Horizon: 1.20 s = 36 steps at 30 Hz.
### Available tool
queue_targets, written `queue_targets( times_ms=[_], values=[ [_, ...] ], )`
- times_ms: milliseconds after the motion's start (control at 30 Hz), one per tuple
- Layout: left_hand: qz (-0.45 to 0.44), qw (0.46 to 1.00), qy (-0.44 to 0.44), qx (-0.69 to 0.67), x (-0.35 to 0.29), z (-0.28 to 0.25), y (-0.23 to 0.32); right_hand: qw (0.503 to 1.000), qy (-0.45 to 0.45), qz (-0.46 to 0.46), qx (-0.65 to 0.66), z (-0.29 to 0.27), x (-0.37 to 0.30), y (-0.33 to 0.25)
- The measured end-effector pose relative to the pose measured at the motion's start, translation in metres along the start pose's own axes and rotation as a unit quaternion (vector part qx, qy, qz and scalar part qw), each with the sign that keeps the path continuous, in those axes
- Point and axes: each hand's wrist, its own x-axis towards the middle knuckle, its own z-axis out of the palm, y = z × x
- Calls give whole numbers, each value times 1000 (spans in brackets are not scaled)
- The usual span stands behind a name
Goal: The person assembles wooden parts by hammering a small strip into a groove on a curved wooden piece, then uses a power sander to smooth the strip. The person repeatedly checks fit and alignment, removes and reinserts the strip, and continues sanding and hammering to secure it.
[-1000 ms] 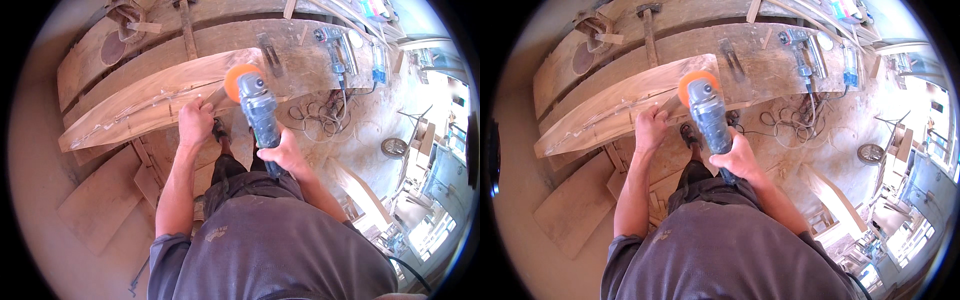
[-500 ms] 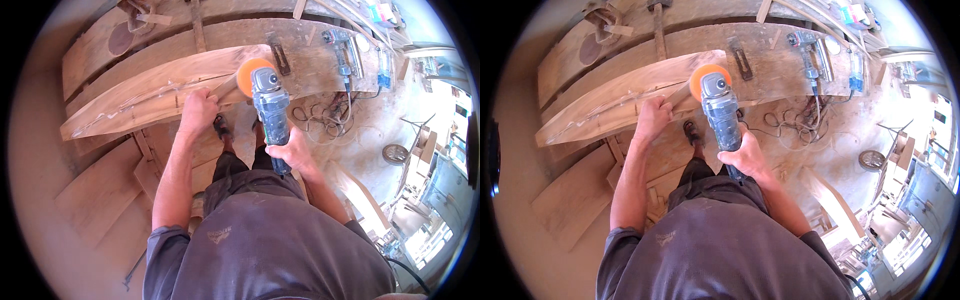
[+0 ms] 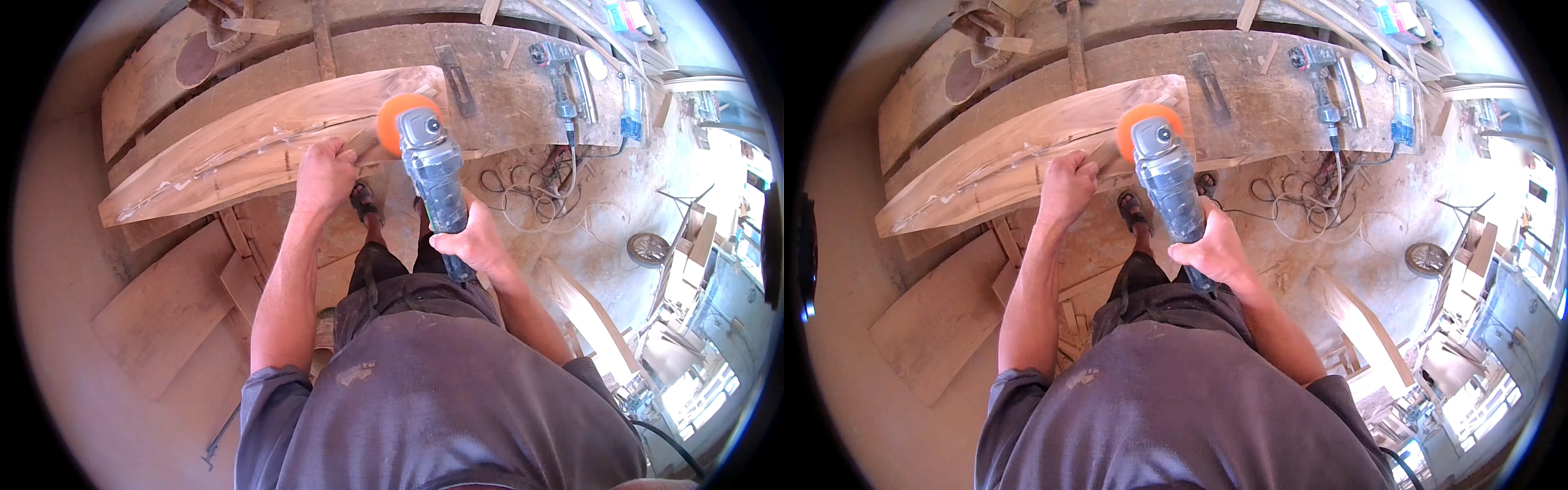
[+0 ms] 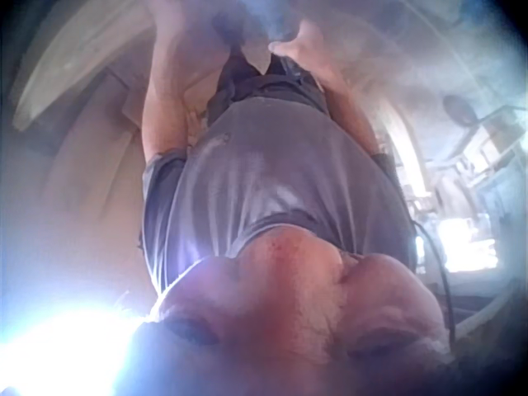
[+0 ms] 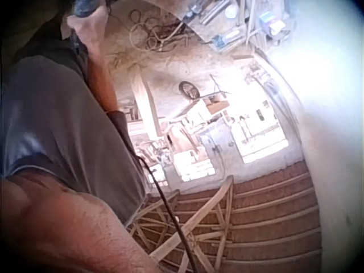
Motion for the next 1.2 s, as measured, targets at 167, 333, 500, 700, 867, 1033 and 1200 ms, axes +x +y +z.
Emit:
queue_targets(
  times_ms=[167,333,500,700,867,1033,1200],
  values=[
    [16,1000,16,8,1,5,-7,996,13,20,84,-19,3,-12],
    [-14,999,-43,1,4,-1,-7,988,76,6,136,-46,5,-4],
    [45,988,-146,-31,19,-26,-19,976,122,-16,177,-71,-14,-1],
    [153,908,-231,315,102,-52,25,976,123,9,178,-76,-36,21],
    [189,944,35,268,87,-29,56,970,135,49,199,-69,-52,43],
    [175,942,204,201,19,22,6,964,129,41,230,-67,-58,54],
    [246,907,262,221,-39,53,8,966,122,55,222,-75,-59,62]
  ],
)
